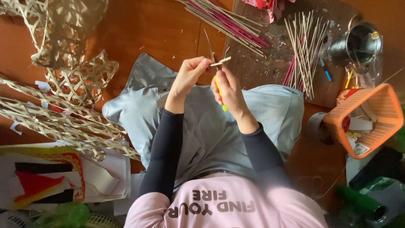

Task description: The recorder is using a knife to shave or peel thin strips from a wooden or bamboo stick for crafting.

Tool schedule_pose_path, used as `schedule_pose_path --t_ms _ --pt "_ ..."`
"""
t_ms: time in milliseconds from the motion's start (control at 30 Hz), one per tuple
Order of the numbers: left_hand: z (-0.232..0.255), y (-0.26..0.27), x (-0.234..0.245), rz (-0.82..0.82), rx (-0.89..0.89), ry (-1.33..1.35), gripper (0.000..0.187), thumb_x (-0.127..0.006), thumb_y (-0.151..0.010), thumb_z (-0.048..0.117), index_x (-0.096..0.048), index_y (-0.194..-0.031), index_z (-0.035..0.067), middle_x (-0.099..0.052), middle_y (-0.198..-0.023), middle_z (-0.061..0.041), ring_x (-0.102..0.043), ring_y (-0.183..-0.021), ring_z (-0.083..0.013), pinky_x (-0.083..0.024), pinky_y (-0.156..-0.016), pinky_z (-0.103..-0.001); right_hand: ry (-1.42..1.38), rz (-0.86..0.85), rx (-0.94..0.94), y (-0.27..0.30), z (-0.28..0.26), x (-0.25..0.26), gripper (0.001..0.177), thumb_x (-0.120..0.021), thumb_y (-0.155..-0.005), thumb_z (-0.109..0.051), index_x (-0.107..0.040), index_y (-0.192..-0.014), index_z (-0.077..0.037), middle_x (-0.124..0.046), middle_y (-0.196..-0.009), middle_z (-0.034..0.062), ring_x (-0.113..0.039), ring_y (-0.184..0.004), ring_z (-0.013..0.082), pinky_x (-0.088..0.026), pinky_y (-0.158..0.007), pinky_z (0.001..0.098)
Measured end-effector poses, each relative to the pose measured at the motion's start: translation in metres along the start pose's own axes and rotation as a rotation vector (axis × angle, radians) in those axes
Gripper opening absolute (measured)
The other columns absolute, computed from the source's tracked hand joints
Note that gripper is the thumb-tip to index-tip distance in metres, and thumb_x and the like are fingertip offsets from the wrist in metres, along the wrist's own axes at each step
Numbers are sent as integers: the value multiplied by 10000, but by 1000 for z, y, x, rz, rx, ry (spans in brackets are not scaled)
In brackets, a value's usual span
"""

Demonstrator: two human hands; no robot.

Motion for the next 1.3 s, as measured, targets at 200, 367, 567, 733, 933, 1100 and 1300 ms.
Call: schedule_pose_path --t_ms 200,367,567,733,933,1100,1300 --pt "-3 -2 -2 77 79 10 425 -537 -1088 353 -725 -1069 -28 -686 -957 66 -556 -892 -12 -475 -823 -207 -350 -99 -197 -14 19 -2 314 -383 -1142 -365 -521 -1301 -131 -484 -721 7 -430 -495 71 -367 -421 222" --pt "-9 -3 3 166 132 -2 473 -519 -1086 393 -714 -1016 -31 -677 -906 54 -554 -823 -16 -487 -744 -212 -391 -79 -253 -27 38 -4 341 -406 -1111 -386 -512 -1341 -157 -479 -721 4 -428 -491 72 -372 -421 224" --pt "-29 -6 15 314 316 -11 483 -515 -1073 414 -686 -937 -16 -645 -753 -28 -543 -609 -109 -442 -555 -275 -323 -91 -194 -41 62 -10 373 -420 -1122 -412 -522 -1347 -133 -470 -727 -7 -431 -499 70 -376 -418 226" --pt "-17 -1 12 587 -3 -575 374 -614 -1088 322 -697 -1087 -43 -651 -915 -111 -569 -804 -214 -456 -701 -328 -211 -25 -170 -63 108 -2 388 -416 -1100 -433 -546 -1306 -132 -514 -697 -13 -465 -468 71 -408 -401 232" --pt "39 7 -15 404 -450 -846 317 -684 -896 26 -673 -1213 13 -671 -1107 -161 -647 -981 -324 -538 -859 -379 -559 -237 -228 -69 122 -10 439 -428 -1163 -460 -550 -1049 -54 -526 -669 62 -468 -476 142 -374 -419 293" --pt "10 5 -1 349 -329 -1009 172 -743 -919 66 -729 -1090 46 -685 -990 -87 -650 -908 -277 -539 -790 -371 -91 12 -256 -62 121 -20 325 -342 -1132 -370 -487 -1088 -83 -481 -661 12 -419 -438 76 -366 -363 253" --pt "20 5 -3 324 -389 -1041 202 -760 -869 57 -747 -1067 21 -674 -928 -109 -631 -852 -307 -525 -743 -394 -129 35 -296 -63 94 -31 273 -360 -1093 -333 -487 -1117 -93 -478 -659 17 -428 -433 75 -352 -366 251"
Point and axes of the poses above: each hand's wrist, its own y-axis away from the middle knuckle, its own x-axis out of the back of the hand, z = x × y, the point moved 1 cm from there along -y, towards the middle knuckle
